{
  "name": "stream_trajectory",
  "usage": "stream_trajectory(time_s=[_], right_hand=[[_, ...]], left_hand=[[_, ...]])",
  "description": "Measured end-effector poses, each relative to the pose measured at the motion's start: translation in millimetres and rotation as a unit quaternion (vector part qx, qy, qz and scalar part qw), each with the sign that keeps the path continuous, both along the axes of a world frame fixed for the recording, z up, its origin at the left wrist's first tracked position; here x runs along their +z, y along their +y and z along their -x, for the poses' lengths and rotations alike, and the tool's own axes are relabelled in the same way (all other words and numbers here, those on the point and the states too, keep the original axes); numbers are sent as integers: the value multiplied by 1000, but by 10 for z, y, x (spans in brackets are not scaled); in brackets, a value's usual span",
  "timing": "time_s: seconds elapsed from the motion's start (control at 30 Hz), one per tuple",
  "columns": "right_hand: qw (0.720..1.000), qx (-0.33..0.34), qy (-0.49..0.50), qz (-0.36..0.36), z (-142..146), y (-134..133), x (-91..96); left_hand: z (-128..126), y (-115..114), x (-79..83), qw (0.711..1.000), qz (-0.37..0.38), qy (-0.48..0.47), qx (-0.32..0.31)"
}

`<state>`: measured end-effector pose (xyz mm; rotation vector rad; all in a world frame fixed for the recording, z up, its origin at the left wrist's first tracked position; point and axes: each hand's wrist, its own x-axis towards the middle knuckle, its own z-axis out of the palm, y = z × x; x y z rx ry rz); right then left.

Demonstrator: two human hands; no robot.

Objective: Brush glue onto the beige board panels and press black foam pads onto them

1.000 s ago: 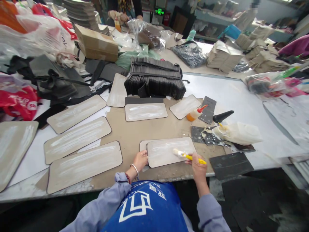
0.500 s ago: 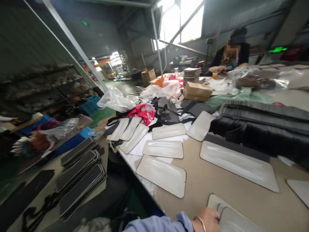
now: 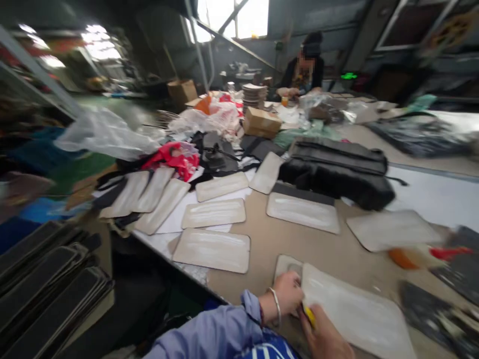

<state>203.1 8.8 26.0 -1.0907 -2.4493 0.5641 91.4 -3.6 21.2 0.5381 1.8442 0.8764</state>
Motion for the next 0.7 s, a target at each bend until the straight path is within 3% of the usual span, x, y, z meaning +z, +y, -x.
stream_trajectory(time_s=[0.07,0.17,0.23,0.3,0.4,0.47,0.53,0.6,0.7], right_hand=[[997,-13,-70,-37,-190,-83,33],[986,-1,-134,-94,-253,-107,76],[984,-6,-138,-114,-287,-29,132],[982,-39,-139,-126,-404,128,269],[967,-145,-152,-144,-744,462,705],[942,-243,-155,-172,-990,684,1123],[918,-307,-159,-192,-1149,849,1547],[906,-327,-163,-213,-1154,943,1864],[918,-268,-161,-245,-855,1004,1985]], left_hand=[[-21,-1,32,999,-10,-53,2],[4,-33,50,989,-43,-133,-42],[40,-87,32,987,-97,-74,-109],[85,-151,-22,963,-143,59,-220],[142,-232,-137,870,-158,223,-410],[157,-263,-189,815,-158,281,-482],[155,-275,-198,788,-157,317,-505],[144,-274,-175,775,-152,335,-514],[128,-270,-141,762,-147,346,-527]])
